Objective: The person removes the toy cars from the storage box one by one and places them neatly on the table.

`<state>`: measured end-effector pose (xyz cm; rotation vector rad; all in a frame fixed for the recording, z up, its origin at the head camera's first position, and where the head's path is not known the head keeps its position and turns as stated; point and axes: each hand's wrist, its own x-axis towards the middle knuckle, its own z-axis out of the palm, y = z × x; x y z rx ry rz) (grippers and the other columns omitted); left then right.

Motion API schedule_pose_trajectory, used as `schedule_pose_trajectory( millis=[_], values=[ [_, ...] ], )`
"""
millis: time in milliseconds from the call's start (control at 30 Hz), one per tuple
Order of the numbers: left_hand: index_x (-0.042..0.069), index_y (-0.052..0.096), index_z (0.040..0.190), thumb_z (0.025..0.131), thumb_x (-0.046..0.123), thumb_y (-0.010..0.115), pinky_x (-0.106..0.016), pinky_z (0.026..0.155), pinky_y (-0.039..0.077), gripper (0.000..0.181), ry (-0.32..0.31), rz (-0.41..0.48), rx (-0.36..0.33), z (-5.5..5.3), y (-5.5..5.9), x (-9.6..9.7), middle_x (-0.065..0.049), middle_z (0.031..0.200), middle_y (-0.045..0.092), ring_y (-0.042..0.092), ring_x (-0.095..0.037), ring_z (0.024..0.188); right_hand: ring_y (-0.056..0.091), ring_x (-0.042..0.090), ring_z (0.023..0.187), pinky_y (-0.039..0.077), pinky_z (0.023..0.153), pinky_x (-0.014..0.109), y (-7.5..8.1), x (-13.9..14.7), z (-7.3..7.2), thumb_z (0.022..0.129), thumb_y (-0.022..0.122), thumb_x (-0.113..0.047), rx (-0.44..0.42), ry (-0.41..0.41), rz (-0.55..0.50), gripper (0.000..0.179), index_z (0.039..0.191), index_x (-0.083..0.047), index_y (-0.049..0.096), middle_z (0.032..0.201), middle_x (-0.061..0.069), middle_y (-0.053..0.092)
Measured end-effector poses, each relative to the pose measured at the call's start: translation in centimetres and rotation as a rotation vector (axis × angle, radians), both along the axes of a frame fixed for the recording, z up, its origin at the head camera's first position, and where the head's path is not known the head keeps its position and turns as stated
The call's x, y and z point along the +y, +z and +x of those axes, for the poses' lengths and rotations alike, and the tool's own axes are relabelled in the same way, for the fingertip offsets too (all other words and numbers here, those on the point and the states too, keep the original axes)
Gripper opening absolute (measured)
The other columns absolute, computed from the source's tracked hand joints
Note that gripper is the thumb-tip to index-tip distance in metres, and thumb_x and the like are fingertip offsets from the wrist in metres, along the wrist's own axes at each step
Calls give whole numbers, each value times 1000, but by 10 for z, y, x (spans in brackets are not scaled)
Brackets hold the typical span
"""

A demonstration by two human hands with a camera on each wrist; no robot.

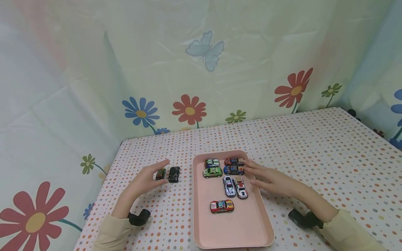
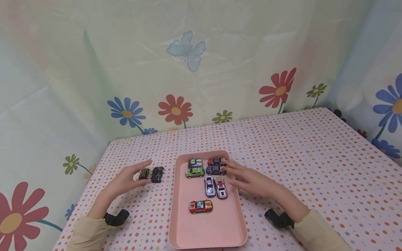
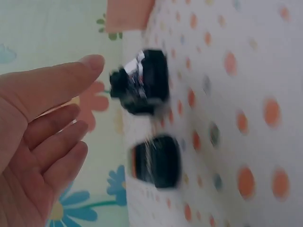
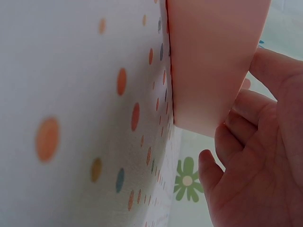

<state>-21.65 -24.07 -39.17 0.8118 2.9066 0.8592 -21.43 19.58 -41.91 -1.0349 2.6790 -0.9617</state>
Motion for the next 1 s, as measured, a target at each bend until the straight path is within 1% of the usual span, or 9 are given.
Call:
schedule_pose_trajectory(
  millis=[133,200,300,467,600,667,800,900,1000],
  values=[
    [1,44,138,83,11,72,-39,80,49,63,-23,2,49,-3,8,20,-14,139,43,57,-29,106,19,32,136,25,103,52,0,0,-1,98,49,-34,8,2,1,53,141,-5,41,151,9,23],
    [0,45,137,84,11,71,-38,81,49,61,-36,13,60,-6,10,30,-14,138,45,57,-27,107,19,32,136,25,103,52,0,0,-1,98,49,-34,10,1,2,53,141,-5,41,151,9,23],
    [1,49,135,85,13,71,-39,94,43,57,-54,26,79,-10,13,48,-12,135,48,46,-25,122,19,32,136,25,103,52,0,0,-1,98,48,-35,7,1,0,54,141,-4,41,151,9,23],
    [4,52,133,86,14,70,-37,95,42,51,-73,47,77,-16,8,80,-9,132,52,47,-22,121,19,32,136,24,103,52,0,-1,0,98,48,-36,-1,-1,-2,54,141,-4,41,151,10,23],
    [7,53,133,87,13,69,-35,87,47,50,-76,36,62,-18,2,101,-8,131,54,54,-22,112,19,32,136,24,104,52,0,-2,0,98,50,-32,2,7,-7,52,140,-3,42,151,10,23],
    [6,53,133,86,14,69,-32,74,50,50,-80,20,48,-19,0,110,-10,128,55,62,-23,92,19,32,136,24,103,52,0,-2,0,98,51,-31,7,12,-6,51,140,-3,42,151,10,23],
    [2,55,130,86,17,70,-30,68,49,49,-68,-43,46,-19,-4,123,-13,125,57,64,-22,83,19,32,136,24,103,52,0,-2,1,98,51,-30,20,15,-2,51,140,-2,43,151,10,23],
    [3,60,122,85,19,71,-30,71,50,41,-48,-119,104,-17,-6,131,-12,112,64,63,-20,86,19,32,136,25,103,52,0,-1,1,98,51,-29,28,15,-3,50,140,-3,43,151,10,24],
    [5,63,113,84,19,72,-31,65,51,33,-27,-206,206,-15,-10,138,-9,103,65,63,-19,78,20,31,136,25,103,51,0,0,1,98,52,-28,33,11,-1,50,140,-4,43,151,10,24]
  ],
)
